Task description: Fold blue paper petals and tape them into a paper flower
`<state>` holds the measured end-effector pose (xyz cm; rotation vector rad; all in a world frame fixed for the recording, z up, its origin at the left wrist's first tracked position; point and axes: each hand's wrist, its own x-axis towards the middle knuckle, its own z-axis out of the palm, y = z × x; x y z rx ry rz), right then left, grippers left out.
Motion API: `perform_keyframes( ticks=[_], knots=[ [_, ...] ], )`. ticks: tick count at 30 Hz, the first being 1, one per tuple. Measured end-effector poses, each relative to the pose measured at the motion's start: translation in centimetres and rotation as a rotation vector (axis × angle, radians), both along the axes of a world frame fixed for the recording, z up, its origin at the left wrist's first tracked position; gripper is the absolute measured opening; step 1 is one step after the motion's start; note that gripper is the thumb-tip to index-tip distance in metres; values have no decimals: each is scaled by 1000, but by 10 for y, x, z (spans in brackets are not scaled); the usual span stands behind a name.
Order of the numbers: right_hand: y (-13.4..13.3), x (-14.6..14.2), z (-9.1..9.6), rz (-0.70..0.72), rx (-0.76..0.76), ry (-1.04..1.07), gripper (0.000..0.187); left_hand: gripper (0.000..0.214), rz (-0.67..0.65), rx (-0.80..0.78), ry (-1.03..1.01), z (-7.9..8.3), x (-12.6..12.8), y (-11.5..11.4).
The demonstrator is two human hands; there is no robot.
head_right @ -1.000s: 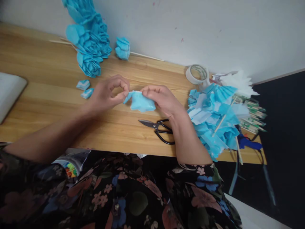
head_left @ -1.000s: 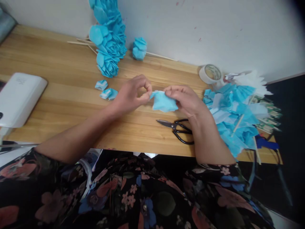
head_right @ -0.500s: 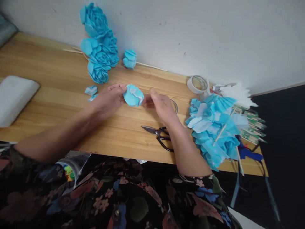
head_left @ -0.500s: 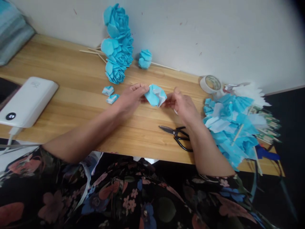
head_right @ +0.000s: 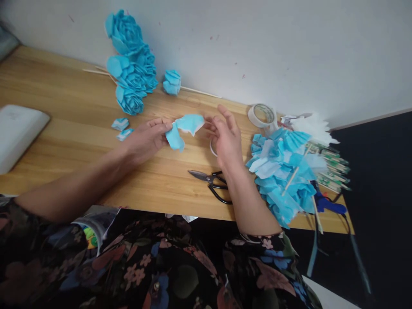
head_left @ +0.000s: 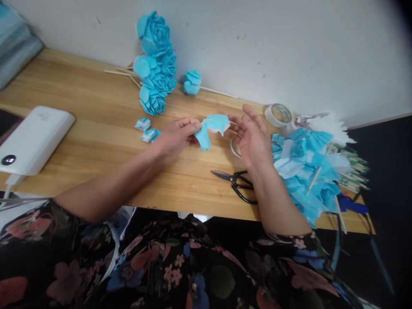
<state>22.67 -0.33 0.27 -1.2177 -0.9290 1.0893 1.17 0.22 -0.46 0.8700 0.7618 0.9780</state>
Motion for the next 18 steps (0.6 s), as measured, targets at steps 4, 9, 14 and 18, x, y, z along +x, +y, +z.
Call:
perform_keyframes(
  ticks=[4, 9, 14, 18],
  knots=[
    [-12, -6, 4, -38, 201, -290, 33, 27, -16, 12, -33, 2, 0, 0],
    [-28, -14, 7, 204, 283, -693, 52, 25, 19, 25, -46, 3, -1, 1],
    [-25, -13, 4, 438, 216, -789, 68, 27, -19, 29, -4, 5, 1, -3],
    [-20, -15, -4, 492, 117, -457, 61, 26, -70, 19, 59, 3, 4, -7]
  ],
)
